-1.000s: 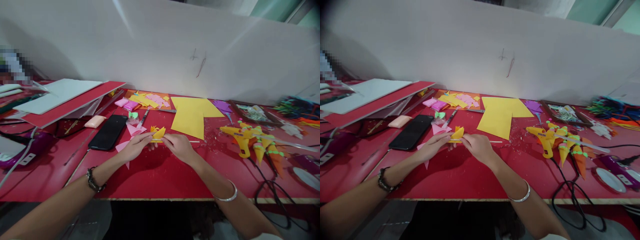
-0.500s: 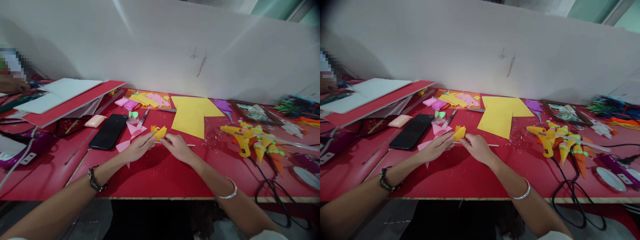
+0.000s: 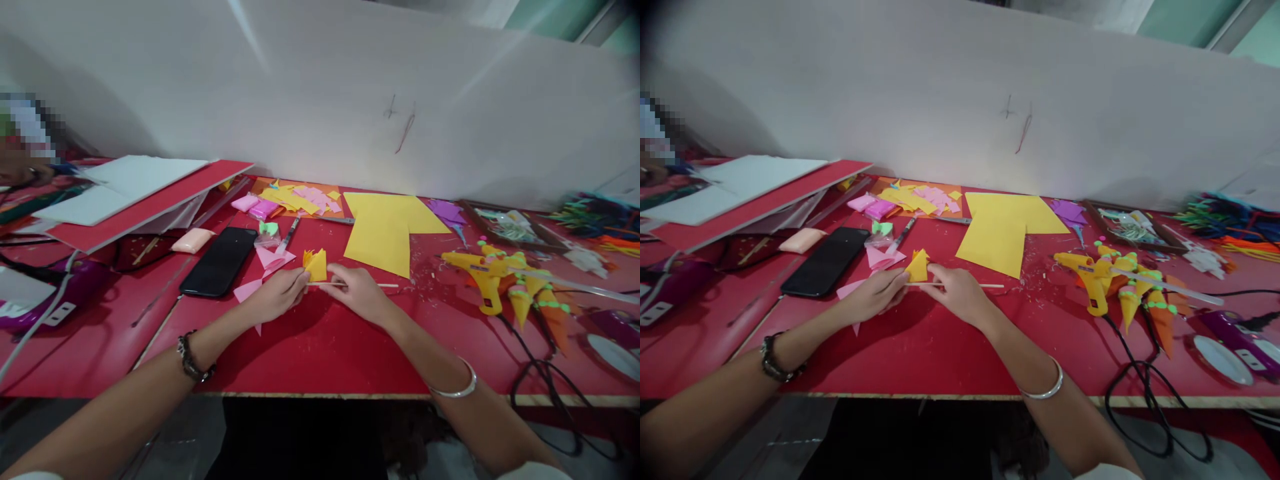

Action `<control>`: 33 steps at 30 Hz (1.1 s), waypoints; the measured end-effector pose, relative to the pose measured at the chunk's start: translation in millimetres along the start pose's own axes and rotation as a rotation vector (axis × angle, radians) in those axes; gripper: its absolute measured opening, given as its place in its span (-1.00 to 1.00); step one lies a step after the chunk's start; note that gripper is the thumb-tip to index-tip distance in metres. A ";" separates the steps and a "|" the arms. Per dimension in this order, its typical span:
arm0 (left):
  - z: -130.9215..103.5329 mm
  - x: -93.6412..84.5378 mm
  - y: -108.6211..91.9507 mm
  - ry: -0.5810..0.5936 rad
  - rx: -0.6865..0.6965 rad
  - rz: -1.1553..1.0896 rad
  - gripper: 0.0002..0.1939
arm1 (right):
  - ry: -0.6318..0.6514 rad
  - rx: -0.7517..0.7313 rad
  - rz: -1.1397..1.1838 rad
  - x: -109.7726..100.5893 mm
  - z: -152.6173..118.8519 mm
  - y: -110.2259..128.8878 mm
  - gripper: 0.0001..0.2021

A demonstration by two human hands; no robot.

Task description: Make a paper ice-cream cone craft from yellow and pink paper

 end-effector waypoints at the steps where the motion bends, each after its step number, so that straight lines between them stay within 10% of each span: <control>1: 0.6 -1.3 -0.9 -0.013 0.027 0.040 -0.59 | -0.009 -0.013 -0.009 -0.7 -0.1 0.7 -0.68; 33: -6.4 12.9 -5.3 0.187 0.300 0.433 -0.63 | 0.310 0.045 0.247 12.2 -6.3 4.9 -0.76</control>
Point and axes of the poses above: each hand's wrist, its own z-axis towards the middle knuckle, its own x-axis out of the palm, y = z × x, the point moved 8 cm from there along z, towards the middle knuckle, and after that the axes turned 14 degrees about -y, right-handed, at the moved point
